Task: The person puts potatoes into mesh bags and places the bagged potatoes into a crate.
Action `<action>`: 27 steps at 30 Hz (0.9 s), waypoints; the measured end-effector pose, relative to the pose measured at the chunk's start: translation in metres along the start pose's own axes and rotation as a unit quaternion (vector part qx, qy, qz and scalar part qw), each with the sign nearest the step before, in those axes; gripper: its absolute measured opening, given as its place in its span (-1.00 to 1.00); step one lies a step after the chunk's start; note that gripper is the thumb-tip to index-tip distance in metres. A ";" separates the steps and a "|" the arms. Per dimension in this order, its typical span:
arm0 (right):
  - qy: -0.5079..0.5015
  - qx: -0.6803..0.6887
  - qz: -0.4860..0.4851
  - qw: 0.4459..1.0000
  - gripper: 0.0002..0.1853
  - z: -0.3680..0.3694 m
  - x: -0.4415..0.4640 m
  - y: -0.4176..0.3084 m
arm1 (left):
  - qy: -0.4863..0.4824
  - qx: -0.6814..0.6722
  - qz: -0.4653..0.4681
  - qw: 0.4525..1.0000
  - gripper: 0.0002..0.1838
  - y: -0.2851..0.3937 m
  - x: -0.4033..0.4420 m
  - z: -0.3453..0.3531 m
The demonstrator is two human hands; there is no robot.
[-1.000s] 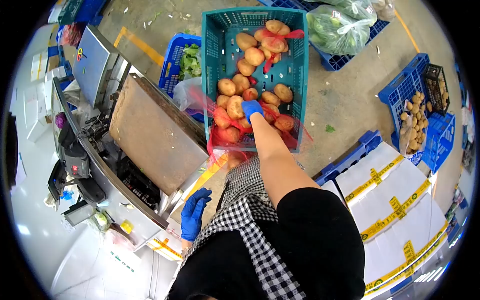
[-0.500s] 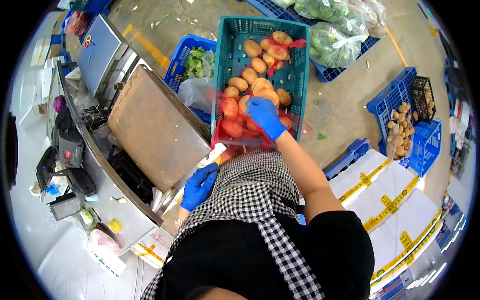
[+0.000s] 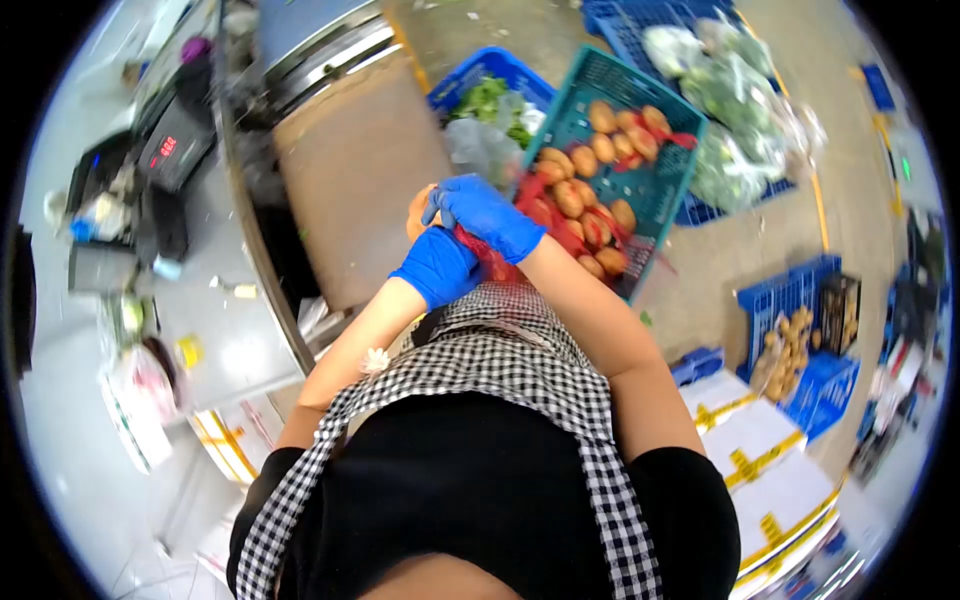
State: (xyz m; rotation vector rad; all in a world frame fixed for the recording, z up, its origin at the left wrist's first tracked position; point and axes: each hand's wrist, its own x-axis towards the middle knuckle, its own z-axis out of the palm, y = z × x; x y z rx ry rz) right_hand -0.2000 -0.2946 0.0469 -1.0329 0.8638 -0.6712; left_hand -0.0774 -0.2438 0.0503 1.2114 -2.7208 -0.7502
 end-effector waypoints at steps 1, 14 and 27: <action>-0.018 0.018 -0.022 0.999 -0.80 0.014 0.022 0.031 | -0.067 0.000 -0.036 0.997 -0.73 -0.007 -0.020 -0.008; -0.072 -0.498 0.135 0.853 -0.76 0.118 0.090 0.122 | -0.154 -0.115 -0.296 0.936 -0.51 -0.075 -0.181 0.031; 0.079 -0.615 0.066 0.782 -0.80 0.085 0.015 0.117 | 0.000 -0.039 -0.109 0.993 -0.79 -0.141 -0.125 0.112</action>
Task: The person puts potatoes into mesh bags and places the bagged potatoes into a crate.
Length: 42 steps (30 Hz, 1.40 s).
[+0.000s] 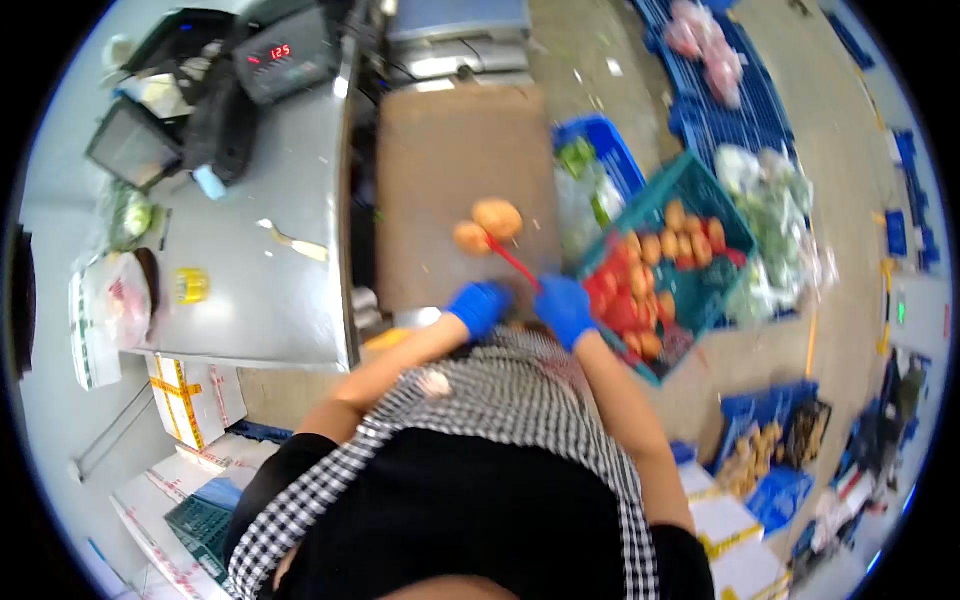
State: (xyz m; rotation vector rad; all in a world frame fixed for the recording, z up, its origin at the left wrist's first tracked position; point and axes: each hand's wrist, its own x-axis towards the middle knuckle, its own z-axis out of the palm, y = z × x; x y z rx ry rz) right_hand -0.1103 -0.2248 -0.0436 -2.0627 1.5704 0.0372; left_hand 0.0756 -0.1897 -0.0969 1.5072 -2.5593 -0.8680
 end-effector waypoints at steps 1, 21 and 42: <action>0.015 0.006 0.002 1.000 -0.81 -0.013 0.003 -0.015 | -0.035 -0.072 0.061 0.995 -0.80 0.056 -0.001 -0.115; -0.049 0.306 -0.070 0.948 -0.75 0.041 0.125 0.014 | -0.067 -0.111 0.036 0.991 -0.67 -0.025 0.056 -0.075; 0.178 0.250 -0.060 0.950 -0.73 -0.020 -0.047 0.024 | -0.104 -0.883 -0.065 0.452 -0.57 0.076 0.058 -0.130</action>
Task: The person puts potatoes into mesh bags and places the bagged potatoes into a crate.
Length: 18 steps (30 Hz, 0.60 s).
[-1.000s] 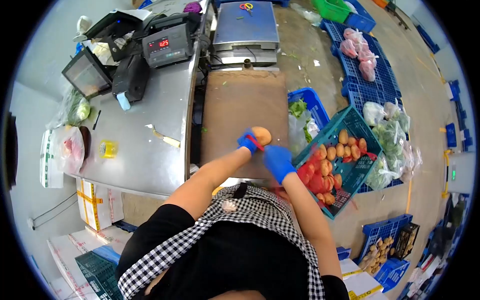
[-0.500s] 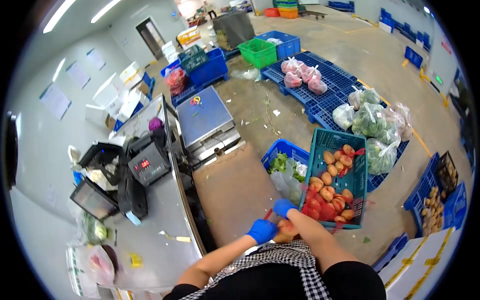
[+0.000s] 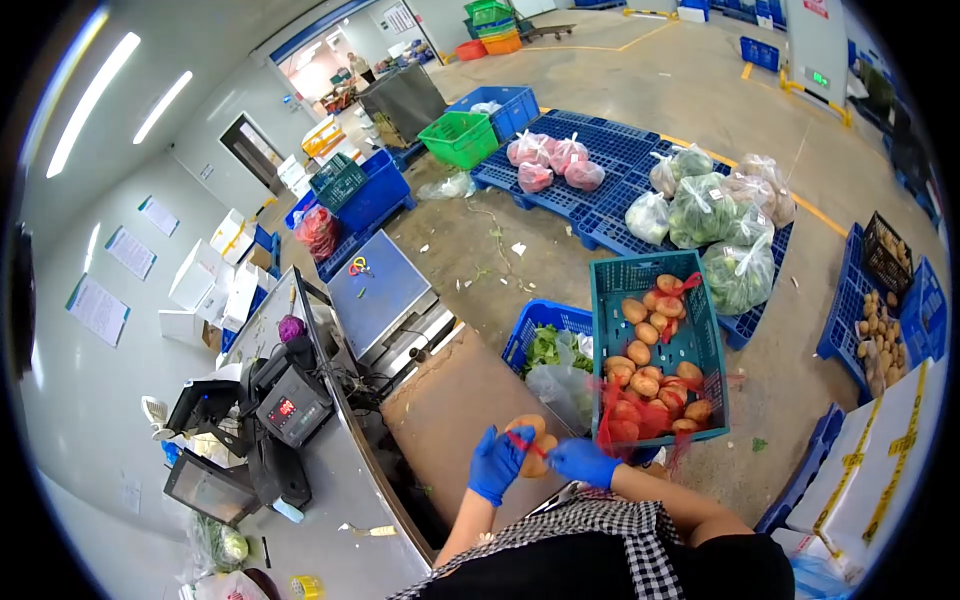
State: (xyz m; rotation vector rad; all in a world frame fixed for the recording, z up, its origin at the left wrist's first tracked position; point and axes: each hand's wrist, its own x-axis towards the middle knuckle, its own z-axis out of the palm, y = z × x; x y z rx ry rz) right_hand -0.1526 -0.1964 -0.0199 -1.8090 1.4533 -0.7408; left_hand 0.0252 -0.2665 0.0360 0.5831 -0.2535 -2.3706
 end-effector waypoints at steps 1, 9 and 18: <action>0.075 -0.005 -0.017 0.997 -0.71 -0.006 0.004 0.005 | 0.033 0.031 -0.018 0.999 -0.59 0.004 -0.002 0.026; 0.037 -0.013 0.070 0.997 -0.71 -0.060 0.023 -0.004 | -0.036 0.064 -0.011 0.997 -0.58 -0.069 0.046 -0.007; 0.109 -0.082 0.100 0.986 -0.78 -0.099 0.015 -0.007 | 0.187 0.330 -0.032 0.925 -0.69 -0.051 0.076 0.032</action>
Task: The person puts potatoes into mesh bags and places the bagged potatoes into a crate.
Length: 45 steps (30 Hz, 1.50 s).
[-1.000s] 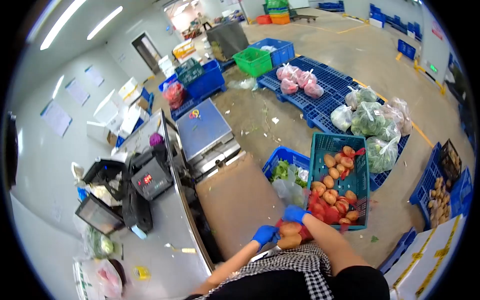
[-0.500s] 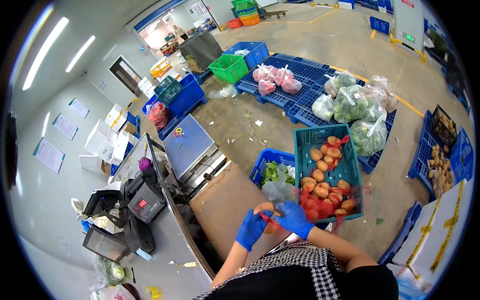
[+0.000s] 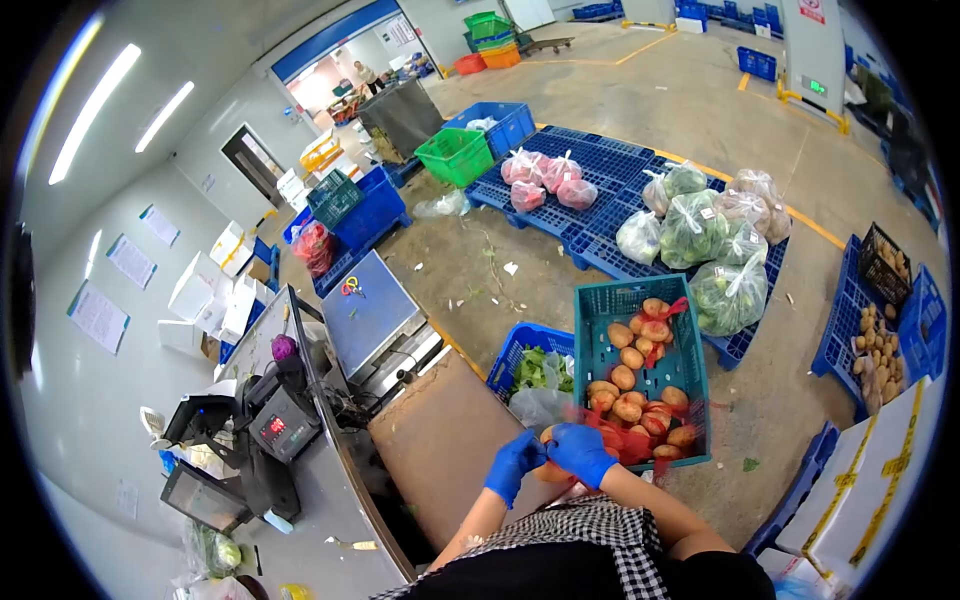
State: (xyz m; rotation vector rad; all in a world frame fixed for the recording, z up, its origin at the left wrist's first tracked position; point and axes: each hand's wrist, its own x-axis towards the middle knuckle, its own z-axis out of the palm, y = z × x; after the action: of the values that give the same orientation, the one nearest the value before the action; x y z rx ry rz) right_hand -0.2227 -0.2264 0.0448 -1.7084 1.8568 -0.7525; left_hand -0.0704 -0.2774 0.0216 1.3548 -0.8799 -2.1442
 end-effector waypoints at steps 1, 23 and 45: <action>0.017 -0.035 0.001 0.999 -0.79 0.004 -0.002 0.006 | 0.013 0.009 0.021 1.000 -0.69 -0.001 0.002 0.004; 0.088 0.138 -0.256 0.953 -0.88 -0.002 -0.005 0.008 | -0.089 0.083 0.119 0.985 -0.61 0.096 -0.086 0.070; 0.145 0.133 -0.233 0.953 -0.88 -0.015 -0.005 0.043 | -0.149 0.100 0.127 0.975 -0.75 0.072 -0.096 0.121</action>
State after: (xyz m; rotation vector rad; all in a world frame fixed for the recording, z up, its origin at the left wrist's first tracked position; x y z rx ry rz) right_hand -0.2633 -0.2178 0.0256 -1.9527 1.4396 -1.4389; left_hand -0.1382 -0.2300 0.1704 0.9538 -1.3404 -2.1303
